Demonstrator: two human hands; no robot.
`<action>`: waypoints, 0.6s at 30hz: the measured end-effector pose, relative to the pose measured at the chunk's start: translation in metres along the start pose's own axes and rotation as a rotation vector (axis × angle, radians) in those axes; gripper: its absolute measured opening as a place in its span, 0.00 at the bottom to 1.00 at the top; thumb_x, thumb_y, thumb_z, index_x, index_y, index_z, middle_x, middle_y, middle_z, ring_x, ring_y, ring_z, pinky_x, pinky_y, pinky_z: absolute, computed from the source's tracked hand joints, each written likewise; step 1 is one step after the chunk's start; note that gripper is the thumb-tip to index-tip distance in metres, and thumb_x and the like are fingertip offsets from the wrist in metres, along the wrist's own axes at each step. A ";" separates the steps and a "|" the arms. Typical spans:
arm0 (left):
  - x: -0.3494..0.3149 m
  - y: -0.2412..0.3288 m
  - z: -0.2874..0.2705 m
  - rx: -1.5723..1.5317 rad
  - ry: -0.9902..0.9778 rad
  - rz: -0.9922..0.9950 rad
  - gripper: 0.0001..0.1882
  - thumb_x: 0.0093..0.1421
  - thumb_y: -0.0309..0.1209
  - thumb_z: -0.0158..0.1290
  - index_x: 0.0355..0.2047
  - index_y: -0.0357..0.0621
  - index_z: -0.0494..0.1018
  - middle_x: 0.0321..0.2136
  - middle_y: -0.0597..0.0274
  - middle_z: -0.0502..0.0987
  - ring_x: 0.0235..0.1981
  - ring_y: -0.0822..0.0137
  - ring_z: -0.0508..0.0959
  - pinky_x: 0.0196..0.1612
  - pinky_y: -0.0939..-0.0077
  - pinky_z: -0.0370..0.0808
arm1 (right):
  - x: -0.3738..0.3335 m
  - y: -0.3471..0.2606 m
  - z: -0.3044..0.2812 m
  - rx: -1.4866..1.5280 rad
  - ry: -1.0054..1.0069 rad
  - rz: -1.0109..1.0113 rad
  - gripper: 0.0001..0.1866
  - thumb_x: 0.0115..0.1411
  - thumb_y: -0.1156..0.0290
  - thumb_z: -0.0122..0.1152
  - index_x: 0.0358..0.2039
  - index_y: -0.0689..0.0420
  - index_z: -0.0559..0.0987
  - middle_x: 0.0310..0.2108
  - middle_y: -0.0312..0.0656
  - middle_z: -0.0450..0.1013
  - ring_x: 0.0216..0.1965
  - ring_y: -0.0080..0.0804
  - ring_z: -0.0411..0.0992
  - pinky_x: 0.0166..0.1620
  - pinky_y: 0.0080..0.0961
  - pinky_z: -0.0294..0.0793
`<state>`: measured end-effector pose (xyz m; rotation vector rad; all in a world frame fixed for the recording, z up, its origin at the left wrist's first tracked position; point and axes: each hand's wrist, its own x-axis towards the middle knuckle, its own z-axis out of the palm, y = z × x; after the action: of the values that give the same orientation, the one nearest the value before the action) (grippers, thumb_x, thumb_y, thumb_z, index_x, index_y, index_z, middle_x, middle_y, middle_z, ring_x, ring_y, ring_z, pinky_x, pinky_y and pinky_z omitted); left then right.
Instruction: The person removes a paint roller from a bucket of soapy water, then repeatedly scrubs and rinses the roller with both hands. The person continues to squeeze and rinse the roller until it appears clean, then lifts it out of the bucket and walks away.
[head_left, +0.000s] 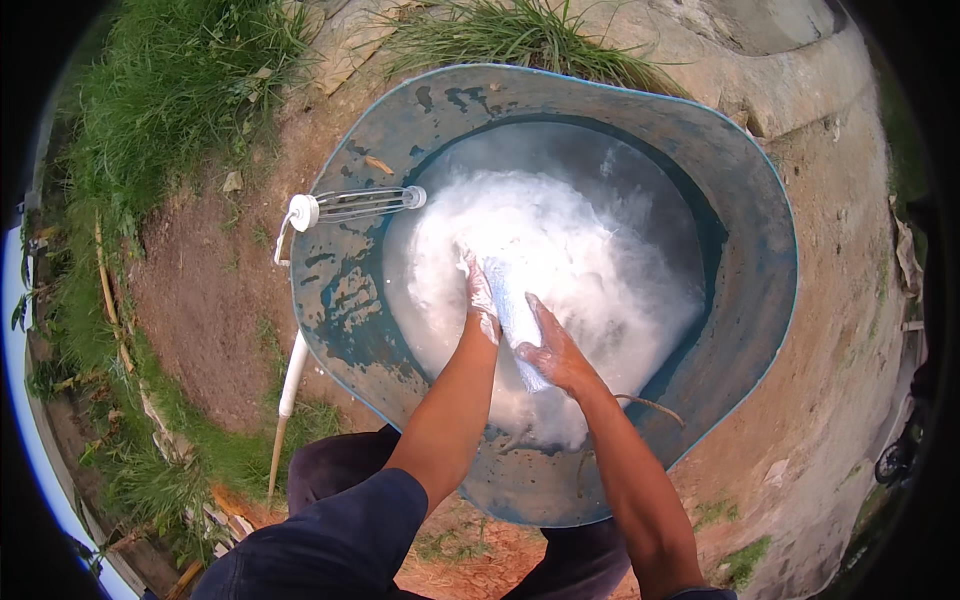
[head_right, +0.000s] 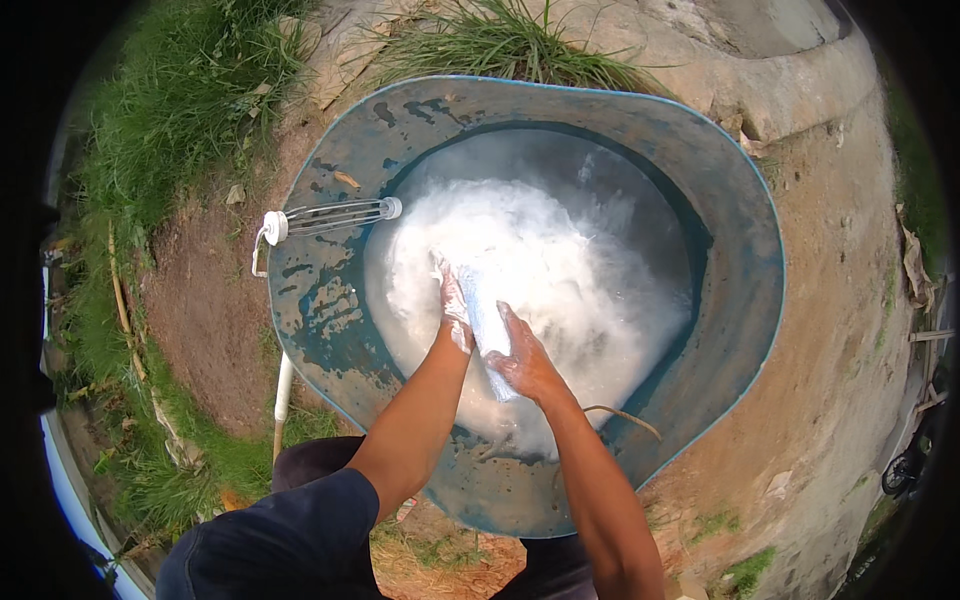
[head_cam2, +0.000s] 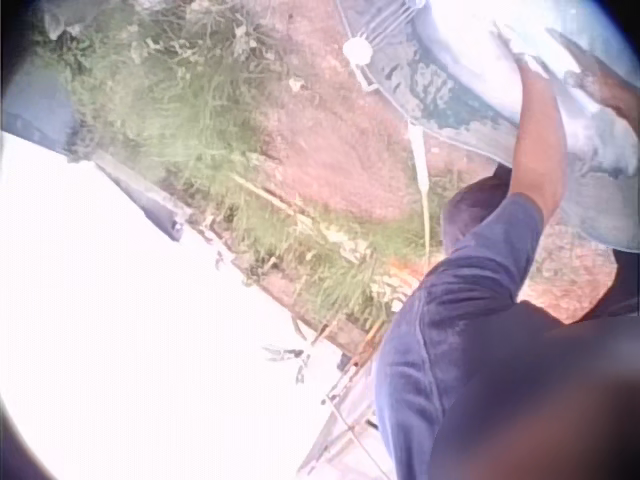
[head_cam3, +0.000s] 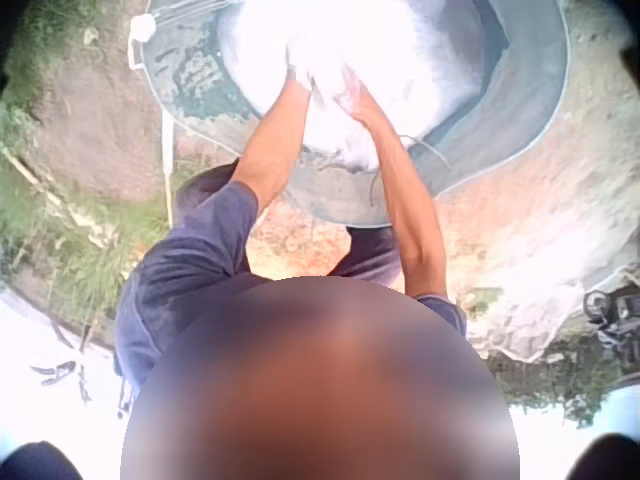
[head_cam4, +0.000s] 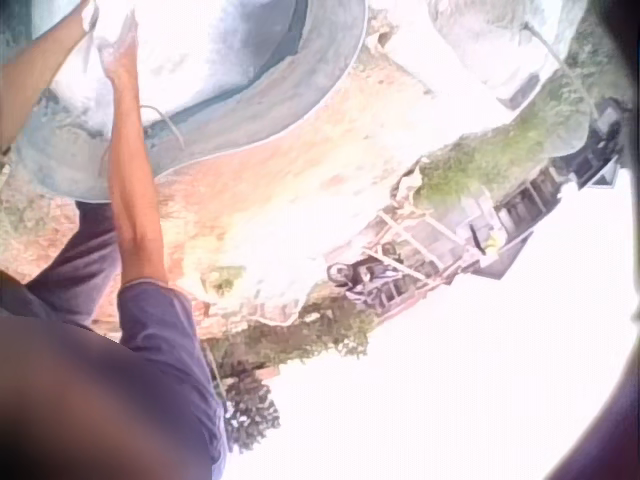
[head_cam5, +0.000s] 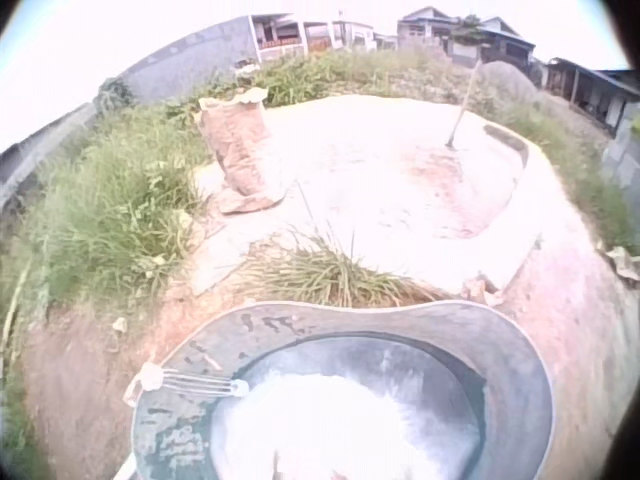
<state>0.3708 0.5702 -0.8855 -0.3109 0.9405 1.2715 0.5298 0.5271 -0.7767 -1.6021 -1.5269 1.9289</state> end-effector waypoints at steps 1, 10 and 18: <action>0.005 -0.005 0.007 0.009 0.061 -0.036 0.25 0.70 0.51 0.52 0.51 0.41 0.75 0.39 0.60 0.80 0.38 0.66 0.81 0.38 0.69 0.80 | 0.011 0.002 -0.011 0.095 0.032 -0.051 0.44 0.59 0.70 0.62 0.73 0.54 0.53 0.64 0.58 0.66 0.67 0.57 0.63 0.68 0.39 0.63; 0.024 -0.109 -0.001 0.521 0.107 -0.134 0.39 0.69 0.64 0.43 0.61 0.42 0.71 0.51 0.50 0.78 0.47 0.57 0.78 0.50 0.57 0.77 | 0.197 0.033 -0.071 -0.180 0.403 0.248 0.21 0.66 0.61 0.54 0.55 0.60 0.71 0.45 0.52 0.75 0.42 0.46 0.74 0.45 0.37 0.77; 0.060 -0.024 0.083 -0.231 -0.194 -0.193 0.42 0.68 0.69 0.36 0.62 0.45 0.70 0.52 0.48 0.78 0.50 0.53 0.78 0.55 0.53 0.76 | 0.031 -0.054 -0.085 0.252 0.086 0.146 0.26 0.69 0.53 0.50 0.56 0.62 0.70 0.44 0.45 0.72 0.38 0.33 0.73 0.42 0.32 0.77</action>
<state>0.4276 0.6582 -0.8864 -0.4396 0.5843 1.2093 0.5639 0.6200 -0.7424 -1.6982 -1.1108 2.0042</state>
